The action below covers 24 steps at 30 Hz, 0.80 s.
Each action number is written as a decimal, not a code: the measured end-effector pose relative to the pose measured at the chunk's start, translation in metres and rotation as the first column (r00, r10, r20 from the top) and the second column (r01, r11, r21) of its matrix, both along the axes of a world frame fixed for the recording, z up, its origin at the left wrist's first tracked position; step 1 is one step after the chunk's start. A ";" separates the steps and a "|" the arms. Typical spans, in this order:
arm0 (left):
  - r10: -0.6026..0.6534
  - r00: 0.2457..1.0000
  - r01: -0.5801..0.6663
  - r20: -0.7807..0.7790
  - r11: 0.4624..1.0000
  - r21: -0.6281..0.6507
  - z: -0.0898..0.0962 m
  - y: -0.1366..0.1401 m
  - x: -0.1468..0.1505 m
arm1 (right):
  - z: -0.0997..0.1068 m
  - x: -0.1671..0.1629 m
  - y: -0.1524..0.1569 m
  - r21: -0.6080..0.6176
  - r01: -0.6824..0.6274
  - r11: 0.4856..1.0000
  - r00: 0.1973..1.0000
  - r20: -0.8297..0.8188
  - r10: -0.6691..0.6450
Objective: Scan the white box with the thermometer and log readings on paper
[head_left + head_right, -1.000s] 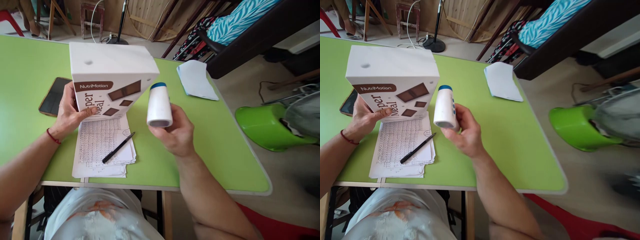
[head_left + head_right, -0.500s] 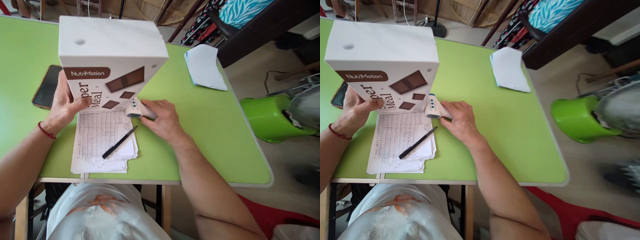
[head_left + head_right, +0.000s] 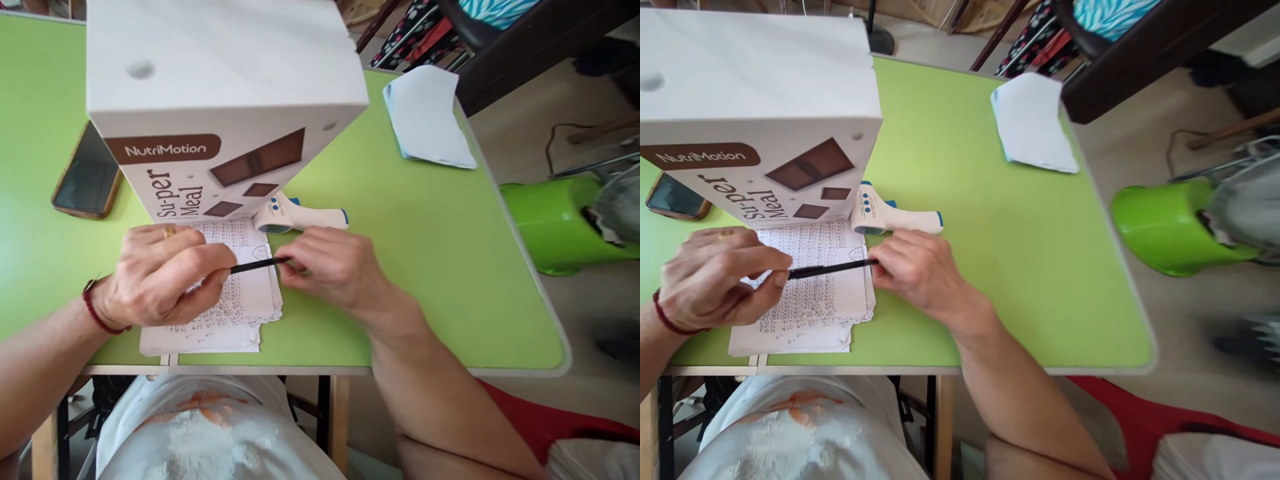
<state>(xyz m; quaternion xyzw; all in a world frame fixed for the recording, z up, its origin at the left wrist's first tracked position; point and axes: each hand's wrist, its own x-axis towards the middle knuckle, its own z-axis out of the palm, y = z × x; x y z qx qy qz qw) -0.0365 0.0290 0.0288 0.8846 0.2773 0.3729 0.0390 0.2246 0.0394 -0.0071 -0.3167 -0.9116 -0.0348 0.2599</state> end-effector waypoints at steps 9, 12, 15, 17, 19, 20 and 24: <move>0.006 0.959 -0.004 -0.283 1.000 0.008 -0.019 0.004 0.014 | -0.008 -0.026 -0.012 -0.632 -0.096 0.769 0.566 -0.670 -0.480; 0.033 0.904 -0.054 -0.427 0.998 -0.037 -0.026 0.004 0.018 | -0.012 -0.032 -0.011 -0.680 -0.089 0.728 0.594 -0.623 -0.509; 0.032 0.866 -0.081 -0.499 0.994 -0.076 -0.029 0.004 0.022 | -0.014 -0.033 -0.009 -0.673 -0.061 0.737 0.643 -0.591 -0.487; 0.038 0.857 -0.096 -0.515 0.992 -0.087 -0.029 0.002 0.025 | -0.017 -0.033 -0.008 -0.632 -0.023 0.775 0.679 -0.579 -0.452; 0.050 0.844 -0.116 -0.533 0.989 -0.090 -0.029 -0.001 0.026 | -0.021 -0.034 -0.008 -0.576 0.012 0.818 0.713 -0.568 -0.410; 0.057 0.836 -0.125 -0.547 0.988 -0.089 -0.028 -0.002 0.027 | -0.022 -0.034 -0.008 -0.551 0.017 0.835 0.727 -0.566 -0.388; 0.062 0.809 -0.136 -0.585 0.987 -0.083 -0.030 -0.007 0.026 | -0.024 -0.036 -0.007 -0.517 0.014 0.856 0.759 -0.552 -0.345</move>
